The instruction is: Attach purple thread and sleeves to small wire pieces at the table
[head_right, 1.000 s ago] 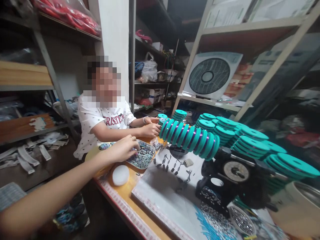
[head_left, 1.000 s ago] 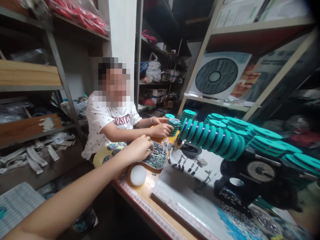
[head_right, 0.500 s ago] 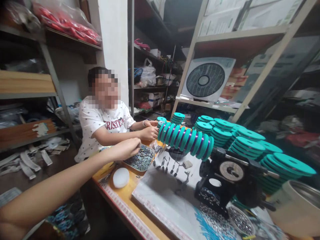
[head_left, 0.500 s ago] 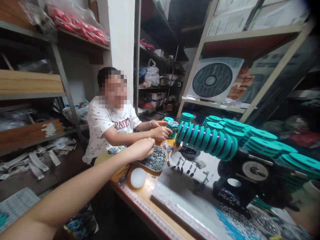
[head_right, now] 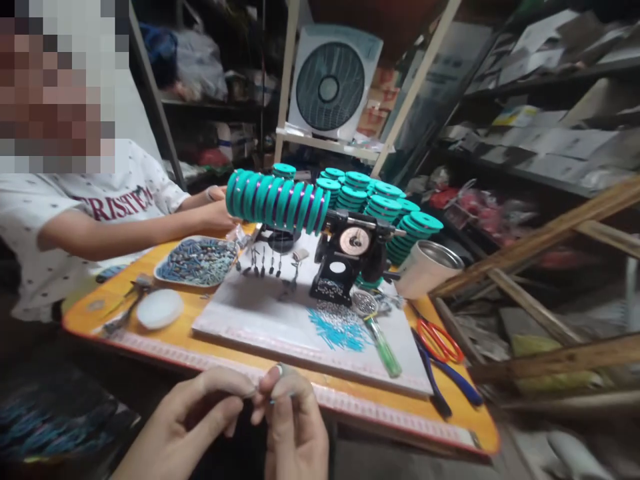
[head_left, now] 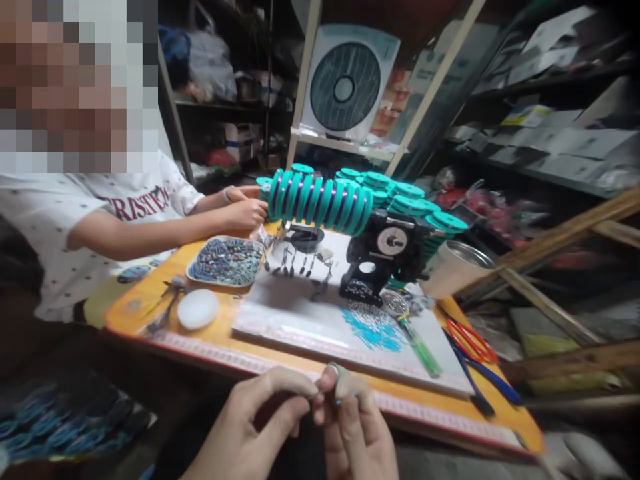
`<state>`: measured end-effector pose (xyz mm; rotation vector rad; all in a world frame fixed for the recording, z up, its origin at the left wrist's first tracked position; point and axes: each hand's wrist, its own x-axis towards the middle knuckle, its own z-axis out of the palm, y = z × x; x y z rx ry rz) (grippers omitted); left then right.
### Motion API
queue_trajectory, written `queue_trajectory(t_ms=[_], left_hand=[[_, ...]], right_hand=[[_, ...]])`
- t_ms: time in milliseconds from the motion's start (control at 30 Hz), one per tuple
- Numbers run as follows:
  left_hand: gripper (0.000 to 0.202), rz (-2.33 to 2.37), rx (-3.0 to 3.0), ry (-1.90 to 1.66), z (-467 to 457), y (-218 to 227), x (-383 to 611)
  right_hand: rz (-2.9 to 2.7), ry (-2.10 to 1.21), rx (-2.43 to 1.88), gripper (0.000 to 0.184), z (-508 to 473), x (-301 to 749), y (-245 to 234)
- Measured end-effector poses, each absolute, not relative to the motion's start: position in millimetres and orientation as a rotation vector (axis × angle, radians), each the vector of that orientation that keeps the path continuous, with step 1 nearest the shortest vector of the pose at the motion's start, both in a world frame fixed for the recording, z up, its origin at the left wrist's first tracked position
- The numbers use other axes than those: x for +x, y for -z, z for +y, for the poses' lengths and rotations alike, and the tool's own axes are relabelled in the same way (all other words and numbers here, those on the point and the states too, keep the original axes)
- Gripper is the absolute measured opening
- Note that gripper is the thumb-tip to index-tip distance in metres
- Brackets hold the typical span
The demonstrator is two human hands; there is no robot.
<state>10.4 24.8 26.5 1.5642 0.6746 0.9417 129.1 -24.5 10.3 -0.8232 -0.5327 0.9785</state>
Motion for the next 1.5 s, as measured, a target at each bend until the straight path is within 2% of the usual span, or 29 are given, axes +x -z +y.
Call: queue_trajectory(t_ms=[200, 800, 1067, 1500], left_hand=[[0.025, 0.627, 1.646, -1.028, 14, -33, 13], [0.044, 0.608, 1.789, -1.055, 11, -27, 9], [0.038, 0.659, 1.812, -1.042, 11, -28, 10], [0.033, 0.642, 1.839, -1.140, 5, -32, 16]], right_hand=[[-0.595, -1.107, -0.736, 0.020, -35, 138, -13], [-0.621, -1.081, -0.791, 0.018, -38, 137, -10], [-0.631, -1.046, -0.819, 0.018, -36, 135, -8], [-0.791, -0.641, -0.919, 0.018, -32, 131, -1]])
